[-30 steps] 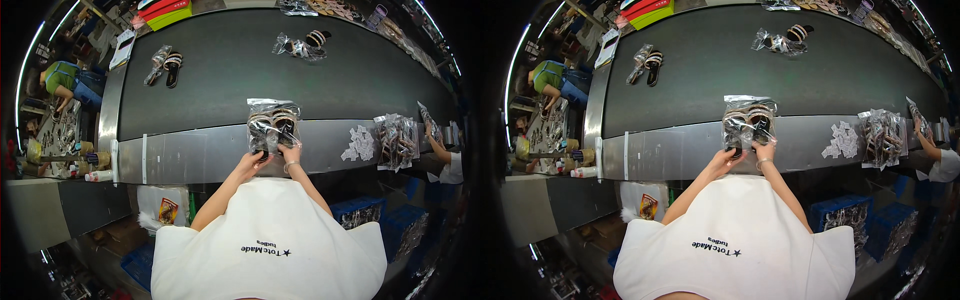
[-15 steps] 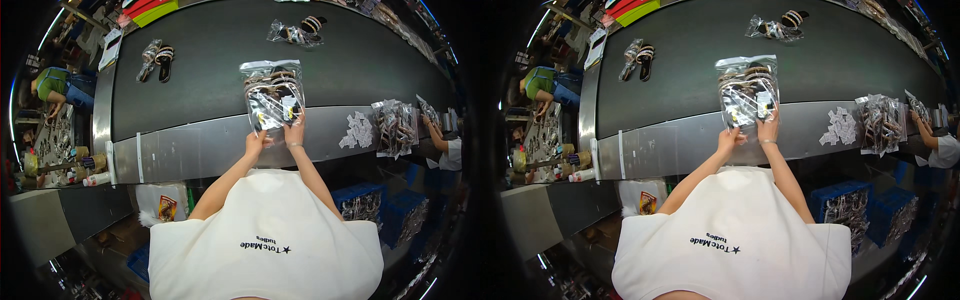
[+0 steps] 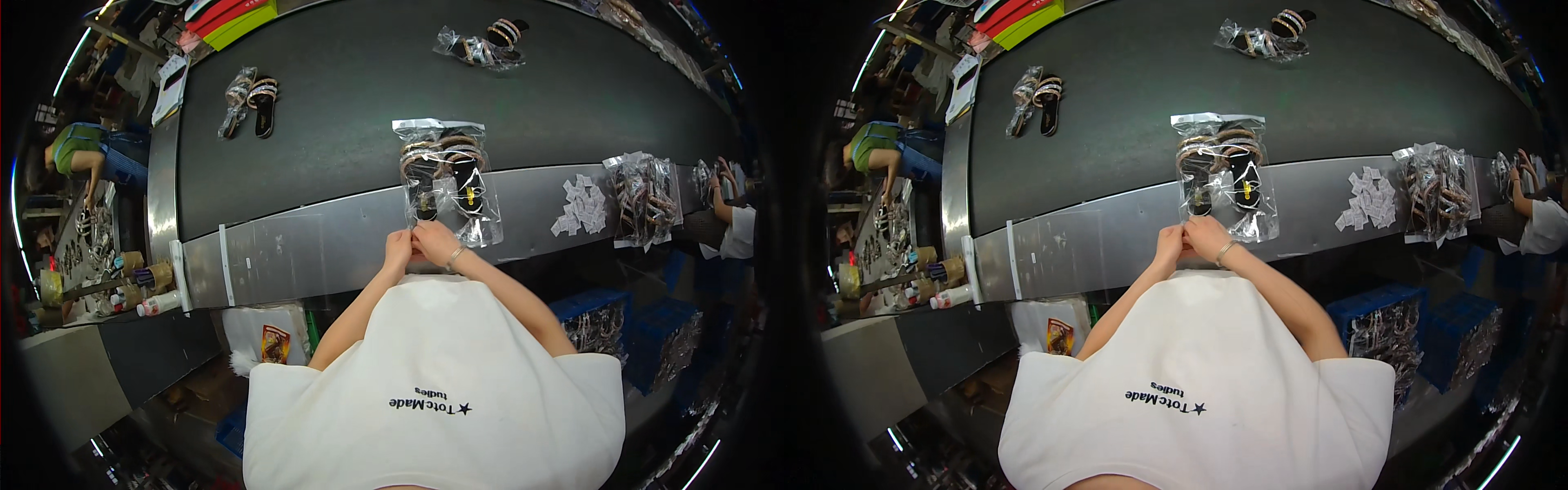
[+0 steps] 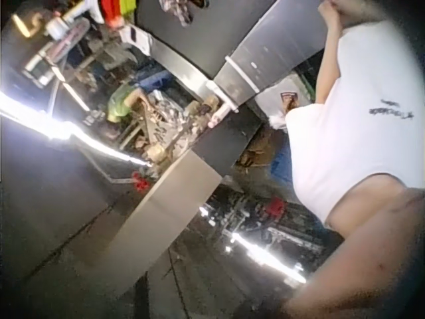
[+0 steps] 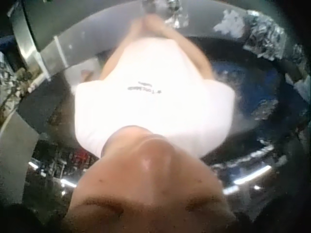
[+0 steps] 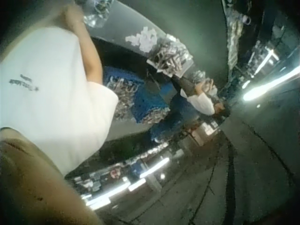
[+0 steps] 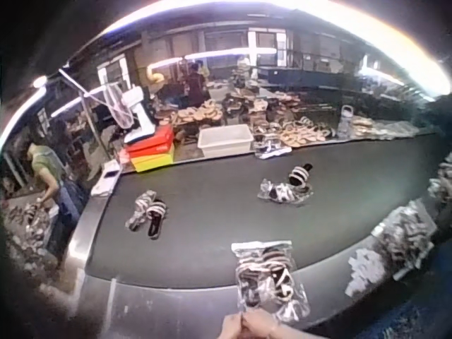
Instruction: The person packages pairs of black and beige slippers into clear plastic bags. They pick up a pair of slippers from a metal table, place them into a bag, and seal it. The person repeats this process for multiple pairs, stacking the finished packages on the table.
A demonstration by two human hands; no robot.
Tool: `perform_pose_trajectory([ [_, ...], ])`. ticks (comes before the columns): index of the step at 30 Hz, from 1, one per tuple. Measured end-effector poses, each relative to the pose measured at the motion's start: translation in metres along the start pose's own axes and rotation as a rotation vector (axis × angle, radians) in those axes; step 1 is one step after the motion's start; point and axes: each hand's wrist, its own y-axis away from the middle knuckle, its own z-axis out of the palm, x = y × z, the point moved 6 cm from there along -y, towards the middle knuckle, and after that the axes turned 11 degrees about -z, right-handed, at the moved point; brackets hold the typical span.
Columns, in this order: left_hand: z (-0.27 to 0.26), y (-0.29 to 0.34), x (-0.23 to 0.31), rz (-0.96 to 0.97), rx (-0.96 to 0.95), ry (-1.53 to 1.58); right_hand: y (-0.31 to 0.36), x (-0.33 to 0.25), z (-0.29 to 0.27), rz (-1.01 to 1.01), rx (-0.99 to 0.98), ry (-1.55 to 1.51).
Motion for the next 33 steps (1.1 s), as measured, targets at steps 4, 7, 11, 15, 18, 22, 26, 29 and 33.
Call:
perform_pose_trajectory([
  [4, -0.006, 0.009, 0.008, 0.019, 0.031, -0.030, 0.079, -0.008, -0.037, 0.023, -0.138, 0.061],
  [7, -0.028, 0.019, 0.005, 0.050, 0.008, -0.138, 0.264, 0.063, -0.011, 0.485, -0.633, 0.248],
  [11, -0.044, 0.053, 0.035, 0.557, 0.261, -0.539, 0.321, 0.061, -0.017, 0.509, -1.266, -0.052],
  [15, 0.002, 0.078, 0.075, 1.240, 0.313, -1.247, 0.165, 0.033, -0.127, 0.324, 0.361, 0.099],
  [18, 0.024, 0.047, 0.073, 1.324, -0.007, -1.501, 0.113, 0.040, -0.098, -0.175, 0.147, 0.334],
  [22, 0.009, 0.064, 0.096, 1.110, 0.216, -1.054, 0.119, 0.082, -0.106, 0.412, 0.342, -0.344],
  [26, -0.030, 0.033, 0.042, 0.092, 0.038, -0.219, 0.154, 0.094, -0.033, 0.915, 0.710, -1.085],
  [29, -0.015, 0.016, 0.023, -0.212, -0.125, -0.123, 0.156, 0.096, 0.036, 0.994, 0.731, -1.894],
  [33, 0.055, 0.017, 0.055, -0.034, -0.373, -0.109, 0.167, 0.097, -0.024, 0.751, 1.018, -1.850],
])
